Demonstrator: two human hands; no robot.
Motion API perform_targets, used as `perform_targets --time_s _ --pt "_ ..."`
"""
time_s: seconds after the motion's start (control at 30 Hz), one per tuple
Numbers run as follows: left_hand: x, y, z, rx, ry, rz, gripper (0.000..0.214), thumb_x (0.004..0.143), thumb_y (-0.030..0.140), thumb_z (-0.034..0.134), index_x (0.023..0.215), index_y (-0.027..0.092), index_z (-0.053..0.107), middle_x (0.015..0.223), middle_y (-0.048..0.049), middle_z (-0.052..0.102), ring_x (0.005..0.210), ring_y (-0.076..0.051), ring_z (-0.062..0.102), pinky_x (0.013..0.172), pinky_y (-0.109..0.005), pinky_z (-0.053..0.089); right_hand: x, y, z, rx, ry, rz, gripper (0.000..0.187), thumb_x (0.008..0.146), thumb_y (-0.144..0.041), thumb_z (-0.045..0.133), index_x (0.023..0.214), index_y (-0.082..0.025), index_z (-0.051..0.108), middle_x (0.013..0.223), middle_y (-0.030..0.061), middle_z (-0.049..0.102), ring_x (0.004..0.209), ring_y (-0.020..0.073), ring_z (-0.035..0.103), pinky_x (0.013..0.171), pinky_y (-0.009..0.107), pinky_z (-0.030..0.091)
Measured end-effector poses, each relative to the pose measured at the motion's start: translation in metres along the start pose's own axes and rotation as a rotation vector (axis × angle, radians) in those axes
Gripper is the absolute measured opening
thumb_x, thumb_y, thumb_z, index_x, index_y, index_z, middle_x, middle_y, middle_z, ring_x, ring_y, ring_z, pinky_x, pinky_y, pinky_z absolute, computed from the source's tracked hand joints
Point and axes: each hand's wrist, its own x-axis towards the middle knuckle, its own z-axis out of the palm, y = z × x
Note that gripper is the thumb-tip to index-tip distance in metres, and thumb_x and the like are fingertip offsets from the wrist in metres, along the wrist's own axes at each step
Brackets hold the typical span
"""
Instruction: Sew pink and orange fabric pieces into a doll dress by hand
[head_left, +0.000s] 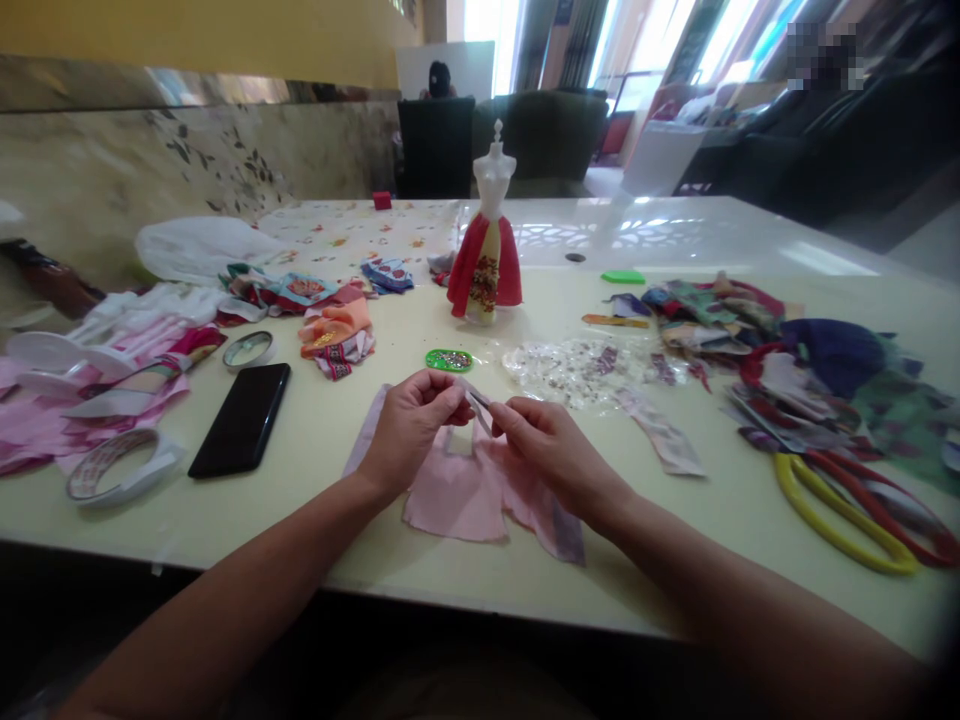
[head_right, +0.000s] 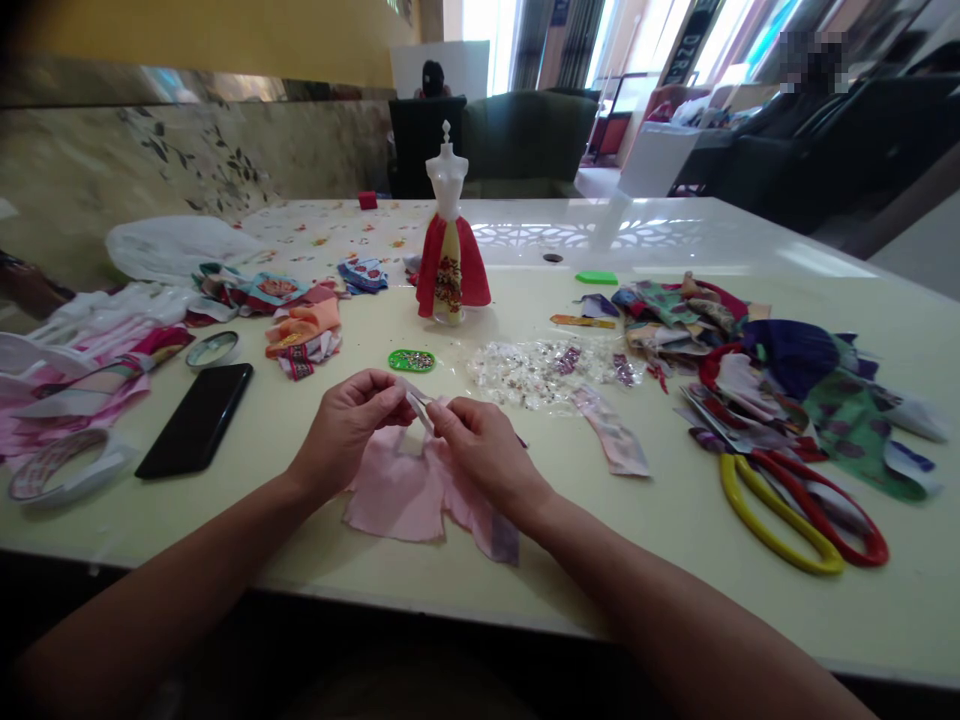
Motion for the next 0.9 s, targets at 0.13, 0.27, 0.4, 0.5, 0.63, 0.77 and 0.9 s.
perform_targets --time_s 0.13,0.27,0.4,0.5,0.63,0.77,0.9 --pt "-0.0001 -0.0024 0.0002 -0.008 -0.026 0.005 0.019 0.079 0.03 0.074 0.085 0.014 0.065 0.074 -0.0009 0.068 0.068 -0.011 0.065 0.072 -0.025 0.055 0.0001 0.0011 0.001 0.007 -0.006 0.003 0.046 0.09 -0.057 0.054 0.067 -0.018 0.056 0.063 -0.0016 0.046 0.059 0.0116 0.039 0.052 0.025 0.029" --pt "-0.0001 -0.0047 0.0019 -0.034 -0.04 0.01 0.019 0.079 0.029 0.074 0.085 0.015 0.064 0.074 -0.0001 0.068 0.067 -0.01 0.066 0.072 -0.025 0.055 -0.0008 0.0011 0.0024 0.01 0.01 0.011 0.046 0.09 -0.058 0.053 0.067 -0.018 0.057 0.064 -0.0012 0.048 0.061 0.0119 0.041 0.053 0.025 0.03" --pt "-0.0007 -0.0051 0.0035 -0.049 -0.041 0.016 0.019 0.078 0.028 0.074 0.085 0.015 0.063 0.074 0.0003 0.068 0.065 -0.01 0.066 0.07 -0.024 0.055 -0.0008 0.0024 0.0032 0.041 0.008 0.019 0.046 0.089 -0.058 0.054 0.069 -0.018 0.057 0.063 -0.0016 0.048 0.06 0.0114 0.04 0.053 0.025 0.03" --pt "-0.0018 -0.0047 0.0039 -0.048 -0.038 0.019 0.018 0.078 0.027 0.074 0.085 0.015 0.062 0.073 0.0007 0.068 0.065 -0.01 0.065 0.069 -0.024 0.055 -0.0001 0.0039 0.0035 0.056 0.001 0.016 0.046 0.089 -0.06 0.054 0.069 -0.018 0.057 0.063 -0.0012 0.049 0.06 0.0116 0.041 0.053 0.025 0.03" --pt "-0.0032 -0.0039 0.0046 -0.044 -0.04 0.025 0.017 0.078 0.026 0.073 0.085 0.015 0.062 0.073 0.0009 0.067 0.065 -0.01 0.065 0.069 -0.023 0.055 0.0 0.0037 0.0039 0.083 -0.008 0.014 0.046 0.088 -0.06 0.054 0.069 -0.018 0.057 0.064 -0.0009 0.049 0.06 0.0118 0.041 0.052 0.024 0.031" --pt "-0.0041 -0.0029 0.0056 -0.037 -0.042 0.035 0.017 0.078 0.026 0.072 0.086 0.015 0.062 0.074 0.0006 0.067 0.065 -0.01 0.065 0.07 -0.024 0.055 -0.0009 0.0025 0.0044 0.084 -0.002 0.014 0.046 0.089 -0.06 0.054 0.068 -0.018 0.057 0.064 -0.001 0.048 0.059 0.0117 0.04 0.052 0.024 0.03" --pt "-0.0045 -0.0028 0.0061 -0.023 -0.045 0.039 0.017 0.079 0.026 0.071 0.085 0.015 0.06 0.074 0.0009 0.066 0.066 -0.01 0.064 0.07 -0.024 0.055 -0.0015 0.0024 0.0052 0.087 0.007 0.014 0.047 0.089 -0.06 0.054 0.068 -0.018 0.057 0.064 -0.0014 0.048 0.059 0.0113 0.039 0.052 0.024 0.03"
